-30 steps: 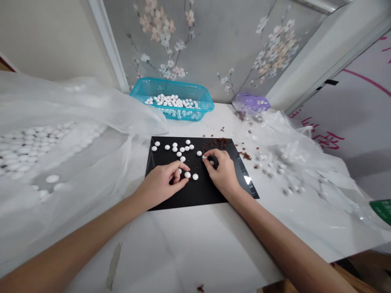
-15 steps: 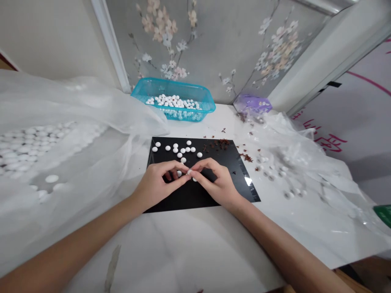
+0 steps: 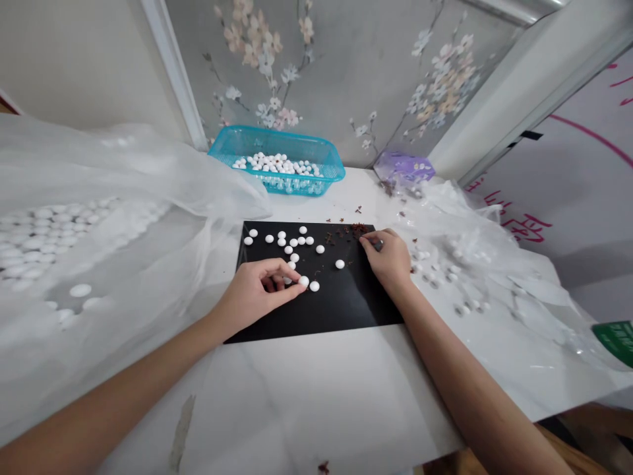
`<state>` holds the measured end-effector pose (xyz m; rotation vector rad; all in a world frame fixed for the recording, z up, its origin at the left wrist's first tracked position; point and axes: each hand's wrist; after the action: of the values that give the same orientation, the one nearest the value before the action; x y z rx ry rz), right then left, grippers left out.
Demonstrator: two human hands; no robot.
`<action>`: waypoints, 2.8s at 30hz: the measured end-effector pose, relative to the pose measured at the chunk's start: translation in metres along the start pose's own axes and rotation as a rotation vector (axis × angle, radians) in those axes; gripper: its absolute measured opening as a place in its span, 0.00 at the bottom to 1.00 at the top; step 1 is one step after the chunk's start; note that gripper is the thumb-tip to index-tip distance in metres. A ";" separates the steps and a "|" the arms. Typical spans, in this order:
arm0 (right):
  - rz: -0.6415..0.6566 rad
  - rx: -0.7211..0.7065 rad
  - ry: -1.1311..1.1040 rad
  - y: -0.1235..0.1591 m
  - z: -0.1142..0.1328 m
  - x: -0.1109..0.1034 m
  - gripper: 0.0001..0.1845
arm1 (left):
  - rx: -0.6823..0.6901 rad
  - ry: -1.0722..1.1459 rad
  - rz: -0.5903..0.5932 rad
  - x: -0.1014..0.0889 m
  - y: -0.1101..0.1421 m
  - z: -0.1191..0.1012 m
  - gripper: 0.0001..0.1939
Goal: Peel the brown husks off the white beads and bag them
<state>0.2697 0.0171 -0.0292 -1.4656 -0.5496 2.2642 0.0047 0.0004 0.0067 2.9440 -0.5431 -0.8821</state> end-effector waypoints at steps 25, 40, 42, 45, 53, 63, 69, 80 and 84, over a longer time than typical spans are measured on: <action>0.017 -0.516 -0.287 0.038 0.091 -0.012 0.07 | -0.067 0.203 0.184 -0.001 -0.005 0.000 0.11; 0.048 -0.573 -0.320 0.040 0.091 -0.012 0.06 | -0.081 0.185 0.175 -0.001 -0.006 0.002 0.09; 0.068 -0.592 -0.324 0.038 0.091 -0.014 0.04 | -0.082 0.202 0.174 -0.001 -0.006 0.002 0.09; 0.077 -0.637 -0.292 0.037 0.090 -0.015 0.09 | -0.086 0.224 0.178 -0.002 -0.006 0.002 0.10; 0.006 -0.666 -0.230 0.038 0.090 -0.010 0.07 | -0.090 0.195 0.172 -0.002 -0.005 -0.001 0.11; 0.046 -0.667 -0.275 0.040 0.089 -0.007 0.06 | -0.079 0.183 0.159 -0.003 -0.005 0.000 0.10; 0.062 -0.675 -0.305 0.042 0.089 -0.006 0.05 | -0.084 0.180 0.160 -0.003 -0.005 0.002 0.10; 0.113 -0.700 -0.302 0.042 0.092 -0.009 0.05 | -0.092 0.182 0.174 -0.003 -0.006 0.000 0.10; 0.081 -0.699 -0.297 0.042 0.091 -0.007 0.05 | -0.097 0.174 0.171 -0.004 -0.005 -0.001 0.11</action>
<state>0.1839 -0.0322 -0.0111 -1.4424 -1.5158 2.4997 0.0035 0.0067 0.0086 2.7997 -0.7065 -0.6110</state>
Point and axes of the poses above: each hand's wrist, its own y-axis away from the middle knuckle, its own x-axis out of the palm, z = x × y, and after that the axes turned 13 degrees about -x, right-handed
